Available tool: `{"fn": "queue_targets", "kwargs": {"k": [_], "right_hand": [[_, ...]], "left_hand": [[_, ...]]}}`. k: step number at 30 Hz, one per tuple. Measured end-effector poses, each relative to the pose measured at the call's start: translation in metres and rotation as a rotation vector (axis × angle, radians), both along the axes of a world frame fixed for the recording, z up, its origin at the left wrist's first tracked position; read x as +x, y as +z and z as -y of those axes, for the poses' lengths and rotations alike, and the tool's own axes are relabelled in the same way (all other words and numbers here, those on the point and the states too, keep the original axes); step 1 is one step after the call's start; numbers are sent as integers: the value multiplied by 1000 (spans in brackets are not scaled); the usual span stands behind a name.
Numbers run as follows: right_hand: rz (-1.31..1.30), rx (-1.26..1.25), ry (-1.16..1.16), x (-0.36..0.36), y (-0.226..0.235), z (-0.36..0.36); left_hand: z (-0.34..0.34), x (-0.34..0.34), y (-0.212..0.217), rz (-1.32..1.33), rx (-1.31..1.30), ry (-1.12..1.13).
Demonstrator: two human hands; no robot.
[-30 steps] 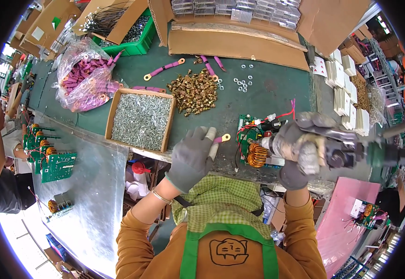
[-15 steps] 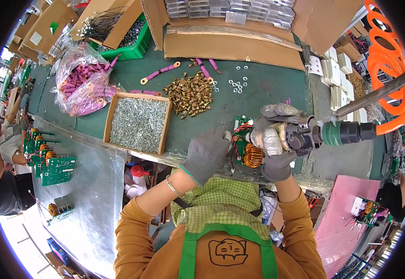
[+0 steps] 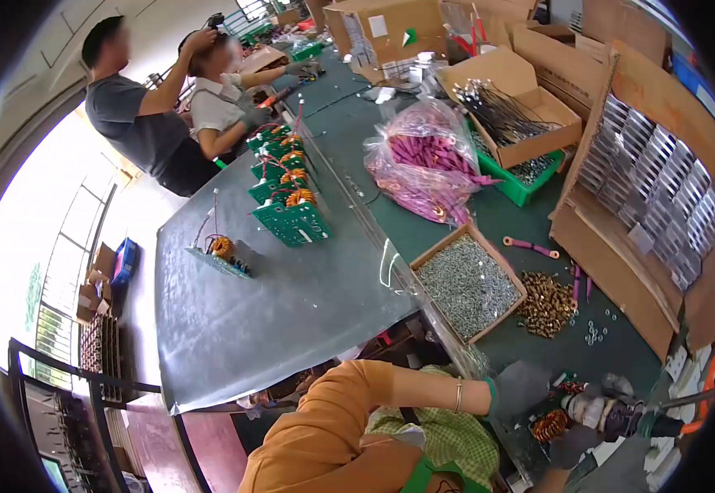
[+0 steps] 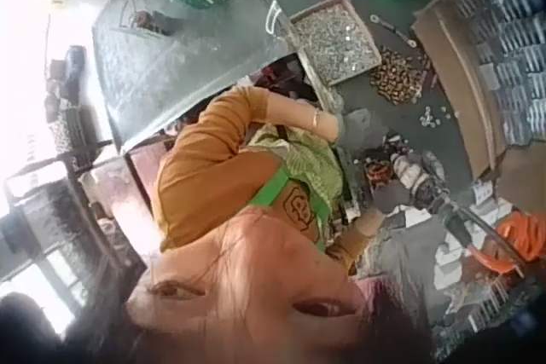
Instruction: The person assembles circuit boards by attaching wires and covers, driving screws into the boards using a pneumatic screwdriver, and setting the completed boards onto the table.
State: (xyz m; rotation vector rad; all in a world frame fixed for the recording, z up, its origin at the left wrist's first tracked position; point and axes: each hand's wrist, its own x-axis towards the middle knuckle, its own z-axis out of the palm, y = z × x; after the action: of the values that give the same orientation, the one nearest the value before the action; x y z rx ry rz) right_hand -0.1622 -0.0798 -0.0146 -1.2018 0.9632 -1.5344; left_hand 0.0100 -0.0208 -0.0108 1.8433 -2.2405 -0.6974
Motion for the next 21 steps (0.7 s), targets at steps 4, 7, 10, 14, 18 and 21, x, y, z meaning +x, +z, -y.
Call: {"fn": "queue_targets", "kwargs": {"k": [4,7,10,14,18,21], "right_hand": [[186,-23,367,-80,-88,63],[327,-32,652,-100,-114,87],[462,-35,950,-109,-133,105],[582,-28,1245,-97,-123,106],[489,-13,906,-53,-69,68],[410,-12,656,-20,-22,39]], "left_hand": [[-6,3,-1,-161,-81,70],[3,4,2,-122,-73,-12],[5,3,-2,-139,-95,-51],[2,-7,-6,-113,-209,35],[5,-1,-12,-141,-135,43],[2,3,-5,-256,-47,97]]}}
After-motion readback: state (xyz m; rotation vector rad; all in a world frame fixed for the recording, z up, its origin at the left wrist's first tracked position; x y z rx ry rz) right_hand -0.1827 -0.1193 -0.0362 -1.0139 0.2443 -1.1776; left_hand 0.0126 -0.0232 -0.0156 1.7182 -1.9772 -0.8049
